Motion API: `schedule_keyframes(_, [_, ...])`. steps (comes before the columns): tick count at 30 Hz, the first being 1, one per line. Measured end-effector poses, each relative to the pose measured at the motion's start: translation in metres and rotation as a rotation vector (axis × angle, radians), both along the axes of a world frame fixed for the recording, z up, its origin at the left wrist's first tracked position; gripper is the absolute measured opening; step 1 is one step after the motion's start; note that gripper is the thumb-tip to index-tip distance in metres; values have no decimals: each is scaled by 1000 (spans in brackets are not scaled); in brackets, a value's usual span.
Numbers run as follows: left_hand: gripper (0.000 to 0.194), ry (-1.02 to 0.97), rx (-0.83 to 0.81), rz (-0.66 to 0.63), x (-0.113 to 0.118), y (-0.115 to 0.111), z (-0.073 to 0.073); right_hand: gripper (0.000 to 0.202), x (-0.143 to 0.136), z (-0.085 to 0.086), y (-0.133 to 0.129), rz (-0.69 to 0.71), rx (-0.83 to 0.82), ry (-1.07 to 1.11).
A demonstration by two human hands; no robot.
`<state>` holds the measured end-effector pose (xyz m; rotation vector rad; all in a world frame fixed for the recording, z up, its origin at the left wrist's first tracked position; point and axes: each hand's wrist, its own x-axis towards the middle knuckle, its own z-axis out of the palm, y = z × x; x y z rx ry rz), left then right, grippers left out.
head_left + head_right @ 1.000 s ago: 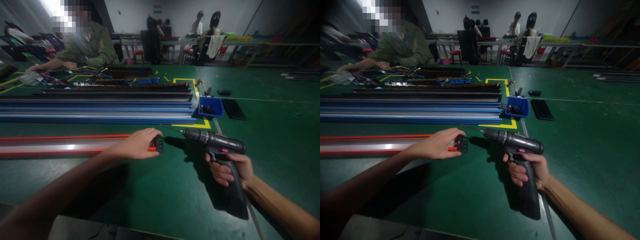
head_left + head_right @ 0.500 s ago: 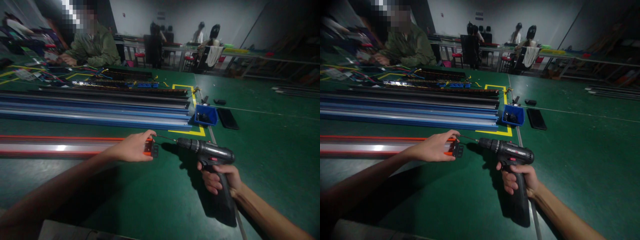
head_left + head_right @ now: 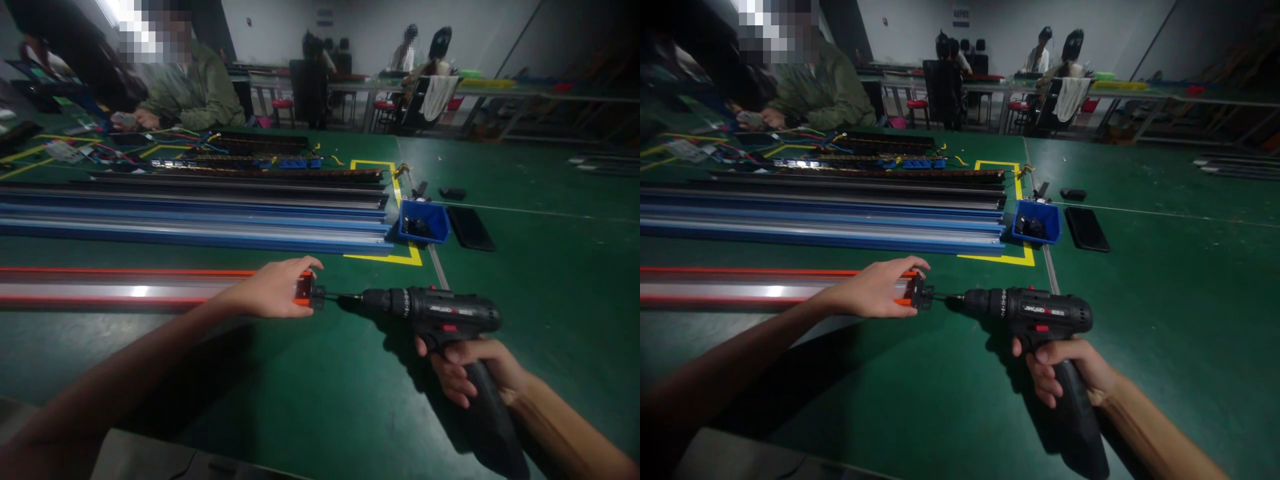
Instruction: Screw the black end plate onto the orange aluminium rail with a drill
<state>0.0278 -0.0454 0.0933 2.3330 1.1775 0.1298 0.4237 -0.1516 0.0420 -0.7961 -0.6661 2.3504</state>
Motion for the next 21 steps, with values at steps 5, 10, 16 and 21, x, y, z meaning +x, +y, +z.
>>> schedule_keyframes(5, [67, 2, 69, -44, 0, 1, -2, 31, -3, 3, -2, 28, -57, -77])
schedule_keyframes(10, [60, -20, 95, -63, -2, 2, -5, 32, 0, 6, 0, 29, -56, -89])
schedule_keyframes(16, [58, -25, 97, -56, -1, 1, -2, 33, 3, 2, -1, 46, -72, -94])
schedule_keyframes(21, [58, -30, 102, -60, -1, 1, -3, 33, 4, 1, -1, 30, -84, -123])
